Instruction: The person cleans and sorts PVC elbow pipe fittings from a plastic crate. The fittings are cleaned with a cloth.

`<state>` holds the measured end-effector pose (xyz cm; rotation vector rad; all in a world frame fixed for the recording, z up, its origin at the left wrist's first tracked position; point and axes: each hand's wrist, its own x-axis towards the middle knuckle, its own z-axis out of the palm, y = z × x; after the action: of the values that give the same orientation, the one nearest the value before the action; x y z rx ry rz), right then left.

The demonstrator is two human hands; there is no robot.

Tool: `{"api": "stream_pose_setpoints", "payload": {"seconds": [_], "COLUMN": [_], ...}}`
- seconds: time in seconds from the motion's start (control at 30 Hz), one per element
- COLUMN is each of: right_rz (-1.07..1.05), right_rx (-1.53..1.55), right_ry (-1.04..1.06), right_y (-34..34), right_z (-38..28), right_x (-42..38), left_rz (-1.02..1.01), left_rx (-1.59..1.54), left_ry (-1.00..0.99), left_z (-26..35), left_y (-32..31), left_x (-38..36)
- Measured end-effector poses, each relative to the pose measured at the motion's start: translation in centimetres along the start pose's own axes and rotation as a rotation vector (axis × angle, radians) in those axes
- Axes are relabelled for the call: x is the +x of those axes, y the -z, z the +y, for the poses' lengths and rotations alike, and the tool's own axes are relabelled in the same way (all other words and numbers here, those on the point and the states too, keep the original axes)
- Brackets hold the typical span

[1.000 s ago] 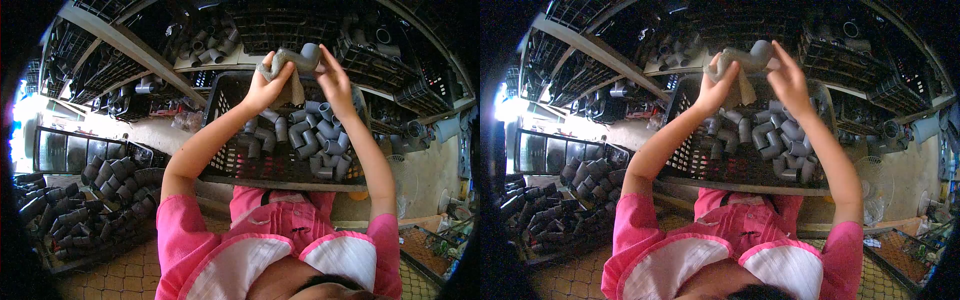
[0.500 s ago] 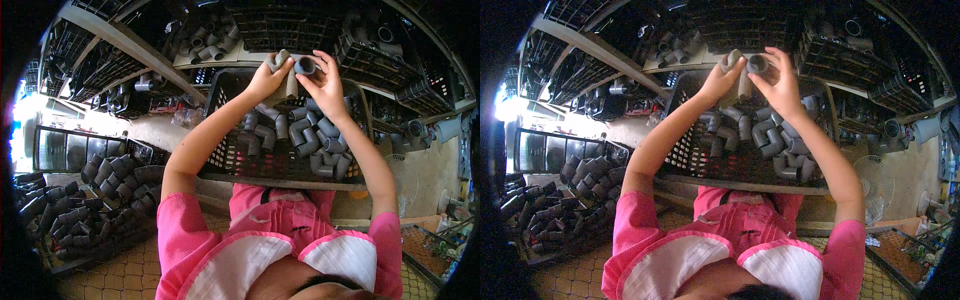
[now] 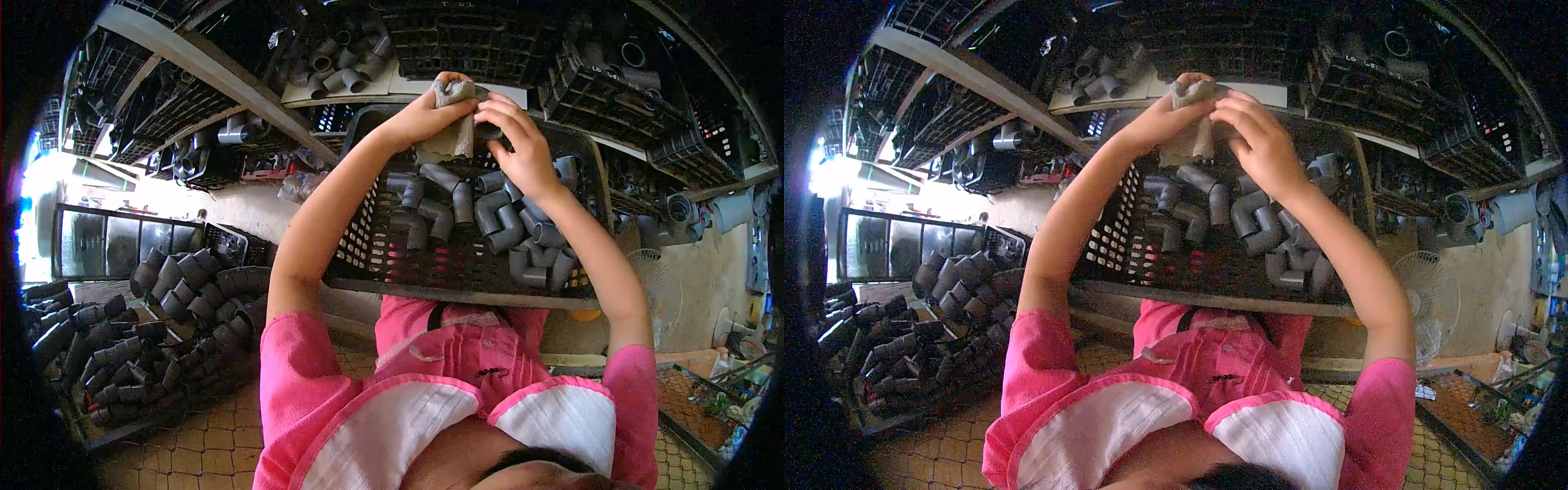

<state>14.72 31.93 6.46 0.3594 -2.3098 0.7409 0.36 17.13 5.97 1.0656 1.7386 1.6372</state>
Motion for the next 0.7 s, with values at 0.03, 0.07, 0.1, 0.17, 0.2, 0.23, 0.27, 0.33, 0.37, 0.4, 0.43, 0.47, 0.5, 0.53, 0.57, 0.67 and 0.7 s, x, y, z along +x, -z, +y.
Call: {"api": "stream_pose_setpoints", "payload": {"seconds": [0.03, 0.07, 0.1, 0.17, 0.2, 0.23, 0.27, 0.33, 0.37, 0.4, 0.43, 0.47, 0.5, 0.53, 0.57, 0.67, 0.7], "right_rz": [-0.016, -0.033, -0.049, -0.081, -0.098, -0.122, -0.145, -0.181, -0.138, -0.093, -0.047, -0.018, 0.009, 0.037, -0.026, -0.166, -0.237], "right_rx": [0.011, 0.023, 0.035, 0.008, -0.006, -0.017, -0.031, -0.041, -0.065, -0.088, -0.112, -0.108, 0.148, 0.404, 0.708, 1.298, 1.454], "right_ry": [-0.007, -0.013, -0.018, 0.018, 0.037, 0.060, 0.084, 0.120, 0.127, 0.134, 0.141, 0.073, -0.147, -0.363, -0.570, -0.956, -1.029], "right_y": [0.0, 0.1, 0.2, -0.2, -0.4, -0.3, -0.2, 0.3, 0.4, 0.5, 0.6, 0.9, 0.4, -0.1, 0.3, 1.8, 2.1], "right_z": [-0.1, -0.3, -0.5, -1.0, -1.2, -1.4, -1.5, -1.4, -1.3, -1.1, -0.9, -1.0, -0.5, -0.3, -0.2, -0.2, -0.2], "right_x": [0.0, 0.1, 0.1, -0.2, -0.4, -0.4, -0.4, -0.3, -0.2, 0.0, 0.2, 0.7, 0.3, 0.0, -0.3, 0.2, 0.3], "left_rz": [0.020, 0.085, 0.150, 0.198, 0.182, 0.166, 0.150, 0.103, 0.079, 0.063, 0.120, 0.177, 0.234, 0.270, 0.259, 0.214, 0.253], "left_rx": [0.035, -0.008, -0.051, -0.156, -0.220, -0.284, -0.292, -0.215, -0.178, -0.186, -0.151, -0.115, -0.079, -0.002, 0.096, 0.326, 0.344], "left_ry": [-0.027, 0.015, 0.056, 0.154, 0.210, 0.266, 0.318, 0.306, 0.301, 0.212, 0.140, 0.070, 0.000, -0.029, -0.045, -0.059, -0.062], "left_z": [0.2, 0.4, 0.7, 1.2, 1.4, 1.7, 2.2, 4.4, 5.2, 3.3, 3.4, 3.7, 3.8, 3.6, 3.1, 1.5, 0.5], "left_y": [-0.1, -0.5, -1.2, -1.4, -1.3, -1.2, -1.1, -1.0, -1.0, -0.4, -0.6, -1.0, -1.3, -1.2, -0.9, -0.3, -0.3], "left_x": [-0.1, 0.0, 0.1, 0.0, -0.1, -0.2, -0.5, -1.4, -1.8, -1.3, -1.2, -1.3, -1.3, -1.0, -0.8, -0.3, 0.0]}}
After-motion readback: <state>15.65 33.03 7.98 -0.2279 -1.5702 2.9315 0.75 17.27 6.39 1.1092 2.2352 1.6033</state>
